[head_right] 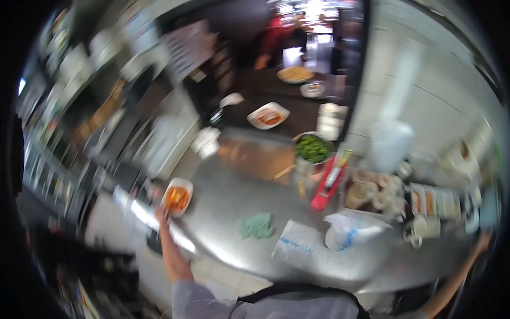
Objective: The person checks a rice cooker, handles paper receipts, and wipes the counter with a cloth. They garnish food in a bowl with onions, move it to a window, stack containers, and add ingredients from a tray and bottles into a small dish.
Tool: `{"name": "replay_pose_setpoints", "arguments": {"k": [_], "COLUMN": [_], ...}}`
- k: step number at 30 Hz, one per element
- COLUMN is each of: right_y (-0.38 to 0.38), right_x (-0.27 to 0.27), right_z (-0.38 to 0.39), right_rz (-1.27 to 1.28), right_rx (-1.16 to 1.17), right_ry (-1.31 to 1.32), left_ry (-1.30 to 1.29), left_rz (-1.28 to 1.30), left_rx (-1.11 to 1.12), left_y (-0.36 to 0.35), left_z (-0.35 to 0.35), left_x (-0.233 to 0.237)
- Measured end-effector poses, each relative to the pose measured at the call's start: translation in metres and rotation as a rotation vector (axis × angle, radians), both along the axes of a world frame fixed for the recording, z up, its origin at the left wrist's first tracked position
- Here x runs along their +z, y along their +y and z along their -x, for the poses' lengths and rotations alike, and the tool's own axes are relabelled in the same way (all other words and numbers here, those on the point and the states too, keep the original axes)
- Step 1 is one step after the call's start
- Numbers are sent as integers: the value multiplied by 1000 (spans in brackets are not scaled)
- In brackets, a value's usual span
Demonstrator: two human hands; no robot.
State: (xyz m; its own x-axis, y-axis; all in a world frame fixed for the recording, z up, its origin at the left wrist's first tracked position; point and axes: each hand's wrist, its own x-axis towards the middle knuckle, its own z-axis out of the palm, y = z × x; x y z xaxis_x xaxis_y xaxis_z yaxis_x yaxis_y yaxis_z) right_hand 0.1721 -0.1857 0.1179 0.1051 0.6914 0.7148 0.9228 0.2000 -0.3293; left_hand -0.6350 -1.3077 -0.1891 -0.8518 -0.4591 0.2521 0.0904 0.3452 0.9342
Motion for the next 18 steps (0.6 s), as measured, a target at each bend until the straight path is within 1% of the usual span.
{"name": "replay_pose_setpoints", "arguments": {"k": [1, 2, 3, 4, 5, 6, 7, 9, 11, 12, 13, 15, 16, 17, 18], "right_y": [-10, -42, -39, -30, -57, -61, -70, -87, -112, -114, -117, -130, -118, -110, -130], "right_x": [-4, 13, 14, 15, 28, 32, 36, 45, 49, 52, 53, 57, 49, 44, 52], "right_z": [-12, 14, 14, 15, 38, 45, 58, 86, 126, 139, 151, 178, 184, 185, 199], "right_rz": [-53, -107, -181, -268, -302, -366, -447, -313, -296, -236, -176, -178, -206, -226, -187], "right_rx": [139, -52, -60, -13, 55, 42, 83, 153, 138, 218, 300, 383, 450, 510, 483], "right_ry": [149, 107, 102, 122, 145, 64, 48, 170, 235, 298, 359, 360, 343, 323, 322], "left_ry": [-6, -10, -47, -26, -38, -226, -281, -146, -337, -431, -369, -250, -186, -160, -148], "left_rz": [36, 70, -240, 350, 424, 157, -89, -437, -467, -479, -525, -619, -550, -481, -396], "left_rx": [-85, -169, -86, 144, 190, -2, -93, -262, -403, -464, -392, -249, -365, -391, -390], "left_y": [-3, -9, 12, 13, 11, 14, 19, 15, 30, 54, 76, 112, 107, 110, 122], "left_z": [13, 26, 4, -2, -5, -17, -22, -18, -37, -60, -73, -91, -92, -102, -113], "left_x": [-5, -15, 24, 30, 25, 38, 36, 3, 20, 53, 74, 98, 91, 94, 103]}}
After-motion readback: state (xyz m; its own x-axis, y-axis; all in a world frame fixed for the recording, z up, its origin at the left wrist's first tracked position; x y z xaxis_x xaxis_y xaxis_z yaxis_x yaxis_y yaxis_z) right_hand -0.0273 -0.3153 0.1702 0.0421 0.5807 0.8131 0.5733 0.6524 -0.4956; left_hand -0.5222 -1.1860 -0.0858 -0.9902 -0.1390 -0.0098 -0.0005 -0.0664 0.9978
